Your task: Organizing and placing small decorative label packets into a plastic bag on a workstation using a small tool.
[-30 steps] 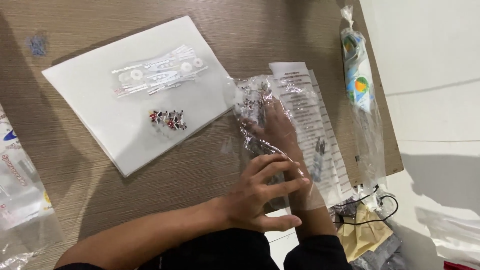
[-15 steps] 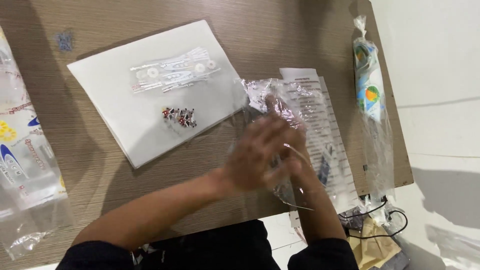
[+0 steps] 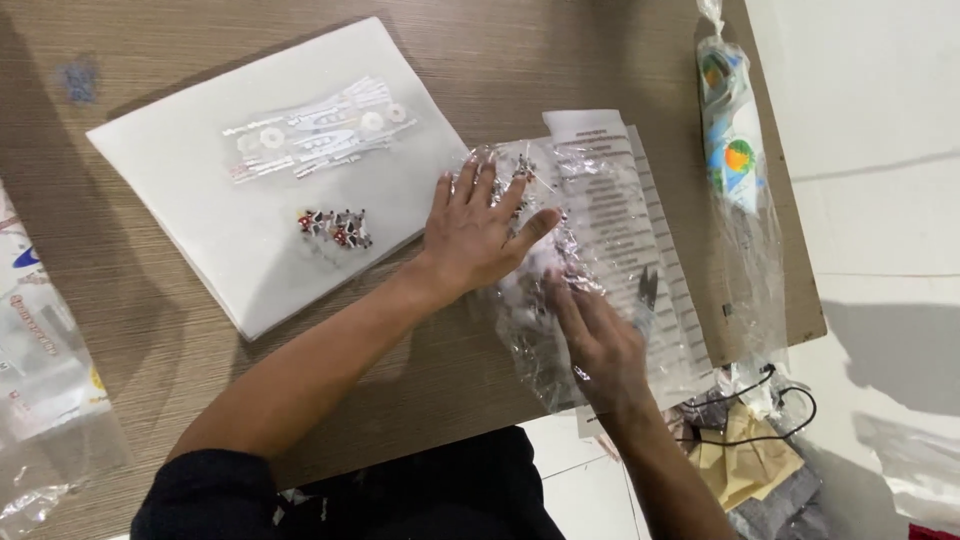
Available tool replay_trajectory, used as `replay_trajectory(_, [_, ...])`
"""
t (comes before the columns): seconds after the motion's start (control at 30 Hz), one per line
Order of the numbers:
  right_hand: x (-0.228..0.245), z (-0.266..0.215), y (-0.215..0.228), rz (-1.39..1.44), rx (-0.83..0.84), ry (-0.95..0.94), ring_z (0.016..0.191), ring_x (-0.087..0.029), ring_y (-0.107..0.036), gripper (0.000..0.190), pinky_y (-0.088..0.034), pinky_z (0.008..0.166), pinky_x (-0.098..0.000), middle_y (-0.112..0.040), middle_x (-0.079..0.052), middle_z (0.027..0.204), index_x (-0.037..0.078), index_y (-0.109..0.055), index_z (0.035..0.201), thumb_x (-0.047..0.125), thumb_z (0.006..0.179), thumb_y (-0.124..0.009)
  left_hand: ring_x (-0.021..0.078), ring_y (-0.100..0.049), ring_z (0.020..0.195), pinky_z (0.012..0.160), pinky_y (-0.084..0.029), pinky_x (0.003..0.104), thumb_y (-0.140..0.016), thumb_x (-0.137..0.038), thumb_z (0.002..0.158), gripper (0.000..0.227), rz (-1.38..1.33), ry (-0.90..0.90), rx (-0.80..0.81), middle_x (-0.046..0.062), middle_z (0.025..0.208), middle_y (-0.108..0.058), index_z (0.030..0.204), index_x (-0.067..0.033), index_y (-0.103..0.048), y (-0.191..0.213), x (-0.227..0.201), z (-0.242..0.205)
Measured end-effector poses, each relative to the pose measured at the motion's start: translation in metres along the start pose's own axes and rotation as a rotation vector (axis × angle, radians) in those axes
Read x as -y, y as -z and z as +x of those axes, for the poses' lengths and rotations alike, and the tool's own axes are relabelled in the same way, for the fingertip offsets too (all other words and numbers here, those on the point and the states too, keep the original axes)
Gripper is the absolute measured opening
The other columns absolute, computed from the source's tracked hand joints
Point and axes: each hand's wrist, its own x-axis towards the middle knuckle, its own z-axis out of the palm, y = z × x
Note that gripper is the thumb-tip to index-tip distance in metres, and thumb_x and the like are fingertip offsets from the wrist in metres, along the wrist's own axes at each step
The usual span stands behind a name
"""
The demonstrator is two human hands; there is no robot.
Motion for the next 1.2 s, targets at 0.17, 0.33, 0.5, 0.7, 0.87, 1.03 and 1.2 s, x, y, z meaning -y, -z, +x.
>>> replay_trajectory(0.17, [0.006, -0.034, 0.063, 0.277, 0.205, 0.013, 0.119, -0.040, -0.072, 0.074, -0.066, 0.053, -0.0282, -0.051, -0.020, 0.156, 0.014, -0.043, 0.154, -0.020, 0.091, -0.065, 0.0391, 0.002, 0.156, 0.122, 0.007, 0.060, 0.006, -0.082, 0.078, 0.106, 0.038, 0.098, 0.134, 0.022, 0.168, -0.003, 0.160, -0.0215, -0.022, -0.010, 0.000, 0.017])
replay_trajectory(0.33, [0.001, -0.033, 0.112, 0.503, 0.141, -0.186, 0.094, -0.021, -0.078, 0.042, -0.062, 0.087, -0.0315, -0.074, -0.019, 0.123, 0.013, -0.070, 0.125, -0.006, 0.087, -0.074, 0.0378, 0.005, 0.156, 0.121, 0.010, 0.059, 0.004, -0.084, 0.077, 0.107, 0.052, 0.087, 0.135, 0.020, 0.169, 0.001, 0.161, -0.0229, -0.022, -0.017, 0.004, 0.020])
replay_trajectory(0.5, [-0.044, -0.068, 0.151, 0.913, 0.350, -0.509, 0.112, -0.025, -0.079, 0.045, -0.066, 0.101, -0.0325, -0.079, -0.012, 0.121, 0.013, -0.075, 0.119, -0.015, 0.087, -0.058, 0.0330, 0.014, 0.155, 0.120, 0.015, 0.058, 0.005, -0.089, 0.071, 0.112, 0.109, 0.101, 0.190, 0.016, 0.169, 0.012, 0.163, -0.0265, -0.009, -0.021, 0.008, 0.021])
replay_trajectory(0.7, [-0.082, -0.086, 0.163, 0.992, 0.221, -1.075, 0.089, -0.027, -0.078, 0.038, -0.062, 0.082, -0.0324, -0.080, -0.021, 0.102, -0.003, -0.076, 0.106, 0.008, 0.070, -0.082, 0.0409, -0.007, 0.153, 0.119, -0.009, 0.069, -0.031, -0.087, 0.093, 0.099, 0.224, -0.197, -0.169, 0.022, 0.167, -0.015, 0.164, -0.0184, -0.018, -0.035, 0.013, 0.006])
replay_trajectory(0.87, [-0.064, 0.005, 0.147, 1.320, -0.210, -0.909, 0.069, -0.002, -0.057, 0.037, -0.048, 0.062, -0.0154, -0.068, 0.002, 0.095, 0.009, -0.065, 0.128, 0.027, 0.097, -0.076, 0.0285, 0.008, 0.155, 0.122, 0.012, 0.055, -0.014, -0.072, 0.105, 0.072, 0.396, -0.706, -0.104, 0.013, 0.169, 0.002, 0.164, -0.0312, -0.013, -0.062, 0.017, -0.007])
replay_trajectory(1.03, [-0.067, 0.040, 0.078, 0.834, -0.191, -0.377, 0.103, -0.027, -0.075, 0.004, -0.066, 0.088, -0.0337, -0.073, -0.017, 0.113, 0.006, -0.068, 0.108, 0.006, 0.108, -0.064, 0.0335, 0.003, 0.152, 0.117, 0.013, 0.059, -0.009, -0.069, 0.100, 0.072, 0.338, -0.584, 0.236, 0.014, 0.166, -0.005, 0.160, -0.0312, -0.017, -0.067, 0.023, -0.013])
replay_trajectory(1.2, [-0.028, 0.046, 0.020, 0.272, -0.198, -0.147, 0.097, -0.031, -0.076, 0.036, -0.065, 0.075, -0.0327, -0.078, -0.016, 0.114, 0.019, -0.080, 0.120, -0.005, 0.095, -0.070, 0.0315, -0.056, 0.135, 0.118, -0.039, 0.049, -0.052, -0.043, 0.098, 0.039, 0.292, -0.766, -0.381, 0.014, 0.132, -0.068, 0.115, -0.0164, -0.075, -0.056, 0.038, -0.029])
